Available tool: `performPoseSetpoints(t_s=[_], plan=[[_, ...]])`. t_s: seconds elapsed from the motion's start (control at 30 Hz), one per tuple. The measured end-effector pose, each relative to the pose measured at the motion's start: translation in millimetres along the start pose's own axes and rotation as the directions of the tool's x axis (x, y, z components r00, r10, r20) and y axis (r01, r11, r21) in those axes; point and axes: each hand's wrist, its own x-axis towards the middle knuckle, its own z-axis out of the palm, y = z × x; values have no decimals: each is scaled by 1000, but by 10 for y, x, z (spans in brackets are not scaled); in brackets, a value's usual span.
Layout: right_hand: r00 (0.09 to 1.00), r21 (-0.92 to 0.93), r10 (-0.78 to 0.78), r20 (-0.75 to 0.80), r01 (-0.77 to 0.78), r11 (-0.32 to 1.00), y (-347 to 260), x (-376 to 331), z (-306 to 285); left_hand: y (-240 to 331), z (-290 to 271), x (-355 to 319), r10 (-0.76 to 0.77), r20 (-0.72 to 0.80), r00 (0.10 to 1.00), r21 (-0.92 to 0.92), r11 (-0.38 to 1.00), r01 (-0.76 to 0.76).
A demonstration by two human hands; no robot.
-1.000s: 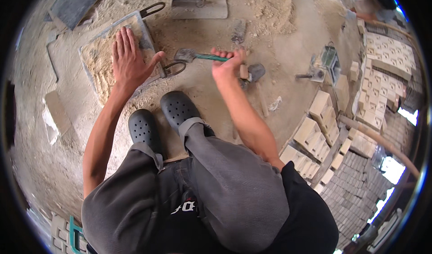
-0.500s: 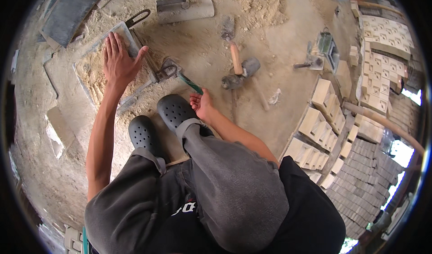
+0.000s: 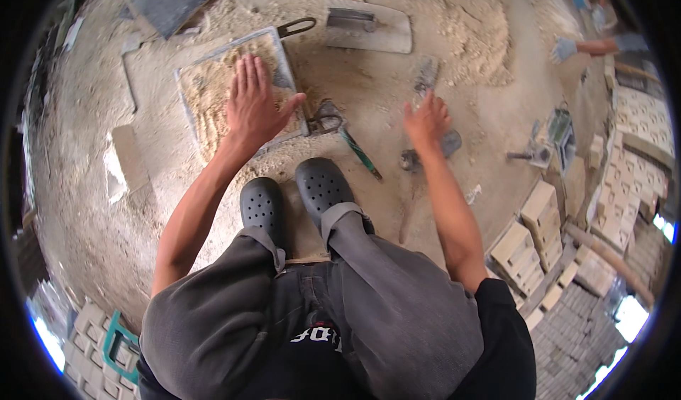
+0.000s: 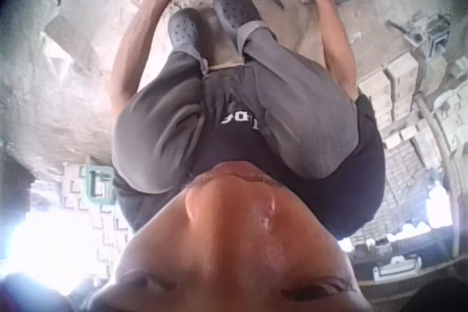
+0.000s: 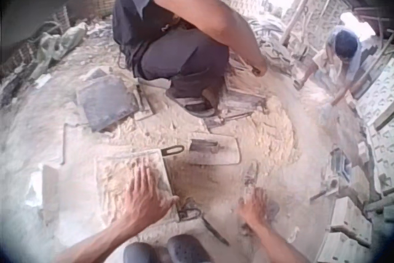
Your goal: The person uses a trowel to shape and smooth wet material inside a square metal mold to create a patterned tile.
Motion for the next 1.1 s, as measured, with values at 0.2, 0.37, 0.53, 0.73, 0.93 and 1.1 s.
performPoseSetpoints(t_s=[0.2, 0.37, 0.53, 0.73, 0.93, 1.1], plan=[[959, 91, 17, 281, -45, 995, 509, 457, 418, -201, -22, 200, 72, -118, 990, -183, 979, -93], [978, 394, -188, 85, 140, 908, 446, 314, 202, -547, -104, -239, -121, -116, 986, -72, 991, 113], [893, 651, -445, 62, 302, 696, -649, -339, -1007, -430, 20, -942, -60, -37, 998, -100, 993, 56], [608, 400, -787, 103, 699, 593, -1412, -885, -1537, -404, 52, -1047, -42, -136, 990, -210, 978, 13], [457, 251, -872, 178, 835, 489, -1883, -790, -1431, -866, 34, -1123, -48, -134, 990, -184, 983, 23], [369, 217, -916, 159, 892, 397, -2273, -408, -1471, -1084, 67, -1106, -167, -190, 967, -267, 957, 113]])
